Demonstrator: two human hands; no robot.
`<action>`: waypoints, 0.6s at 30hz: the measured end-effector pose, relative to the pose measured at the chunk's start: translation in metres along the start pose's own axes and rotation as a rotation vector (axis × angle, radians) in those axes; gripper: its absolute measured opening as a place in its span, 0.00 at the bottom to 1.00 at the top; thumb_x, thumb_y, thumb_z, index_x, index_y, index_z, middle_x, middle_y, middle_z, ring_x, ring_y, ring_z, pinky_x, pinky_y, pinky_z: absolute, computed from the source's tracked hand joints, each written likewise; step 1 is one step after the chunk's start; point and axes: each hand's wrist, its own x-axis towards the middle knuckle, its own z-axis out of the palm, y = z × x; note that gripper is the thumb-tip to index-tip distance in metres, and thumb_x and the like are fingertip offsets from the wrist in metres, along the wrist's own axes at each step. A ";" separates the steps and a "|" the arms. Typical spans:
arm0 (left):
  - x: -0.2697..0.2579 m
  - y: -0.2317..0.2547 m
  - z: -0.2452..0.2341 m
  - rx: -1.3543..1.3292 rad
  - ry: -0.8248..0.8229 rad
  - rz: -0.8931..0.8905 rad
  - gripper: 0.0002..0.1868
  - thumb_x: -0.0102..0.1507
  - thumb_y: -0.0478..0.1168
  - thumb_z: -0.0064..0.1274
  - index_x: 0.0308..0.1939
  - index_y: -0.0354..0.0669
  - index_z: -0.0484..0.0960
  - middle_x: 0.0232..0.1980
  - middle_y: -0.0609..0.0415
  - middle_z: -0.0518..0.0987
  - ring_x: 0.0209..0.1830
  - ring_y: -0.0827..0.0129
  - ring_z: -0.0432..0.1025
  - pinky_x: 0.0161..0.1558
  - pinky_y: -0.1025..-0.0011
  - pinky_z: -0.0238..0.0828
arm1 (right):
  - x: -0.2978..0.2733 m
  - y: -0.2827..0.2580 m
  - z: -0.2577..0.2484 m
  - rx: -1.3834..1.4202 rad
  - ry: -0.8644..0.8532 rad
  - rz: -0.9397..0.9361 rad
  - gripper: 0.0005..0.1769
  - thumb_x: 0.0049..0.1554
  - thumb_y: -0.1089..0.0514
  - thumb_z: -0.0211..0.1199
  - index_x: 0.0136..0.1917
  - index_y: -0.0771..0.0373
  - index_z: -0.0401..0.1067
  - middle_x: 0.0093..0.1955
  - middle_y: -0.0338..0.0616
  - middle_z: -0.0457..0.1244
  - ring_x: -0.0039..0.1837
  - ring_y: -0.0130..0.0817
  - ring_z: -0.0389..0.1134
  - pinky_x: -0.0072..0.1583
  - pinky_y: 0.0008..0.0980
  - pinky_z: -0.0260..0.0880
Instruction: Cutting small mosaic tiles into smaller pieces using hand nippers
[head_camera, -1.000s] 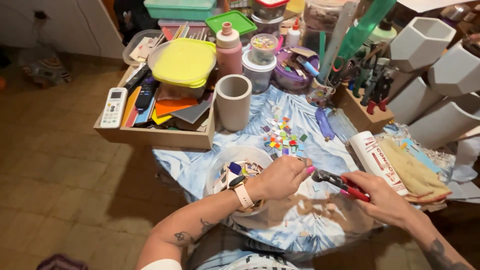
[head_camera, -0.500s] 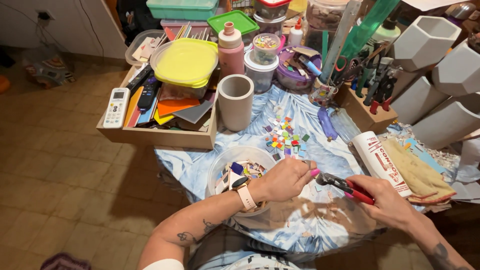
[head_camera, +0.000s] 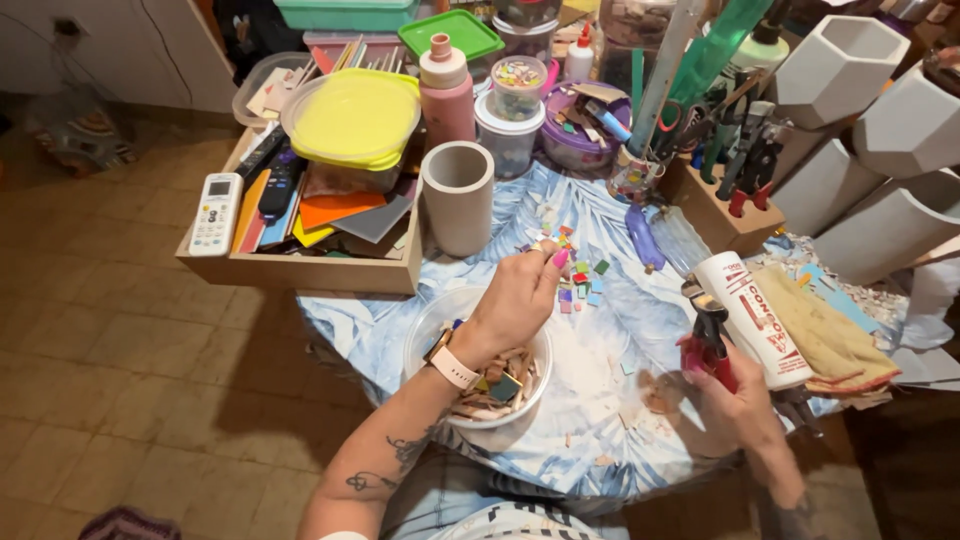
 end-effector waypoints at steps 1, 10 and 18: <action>0.000 0.003 -0.003 0.002 -0.001 0.002 0.15 0.62 0.42 0.28 0.26 0.38 0.66 0.25 0.52 0.73 0.25 0.59 0.69 0.30 0.64 0.59 | -0.002 -0.005 0.005 0.002 0.002 -0.002 0.18 0.44 0.59 0.54 0.49 0.66 0.67 0.42 0.43 0.63 0.44 0.30 0.61 0.47 0.26 0.61; 0.003 0.019 -0.012 -0.134 -0.059 -0.165 0.04 0.56 0.38 0.38 0.33 0.41 0.66 0.29 0.58 0.70 0.17 0.78 0.59 0.25 0.77 0.56 | -0.004 -0.005 0.015 0.182 0.071 0.100 0.17 0.47 0.63 0.53 0.50 0.68 0.66 0.44 0.47 0.62 0.44 0.34 0.62 0.46 0.28 0.64; 0.004 0.025 -0.015 -0.356 -0.014 -0.295 0.05 0.55 0.38 0.41 0.33 0.43 0.66 0.24 0.59 0.67 0.12 0.79 0.53 0.19 0.79 0.49 | -0.004 0.010 0.016 0.279 0.102 0.076 0.20 0.46 0.64 0.52 0.54 0.69 0.62 0.50 0.49 0.61 0.52 0.36 0.62 0.50 0.31 0.64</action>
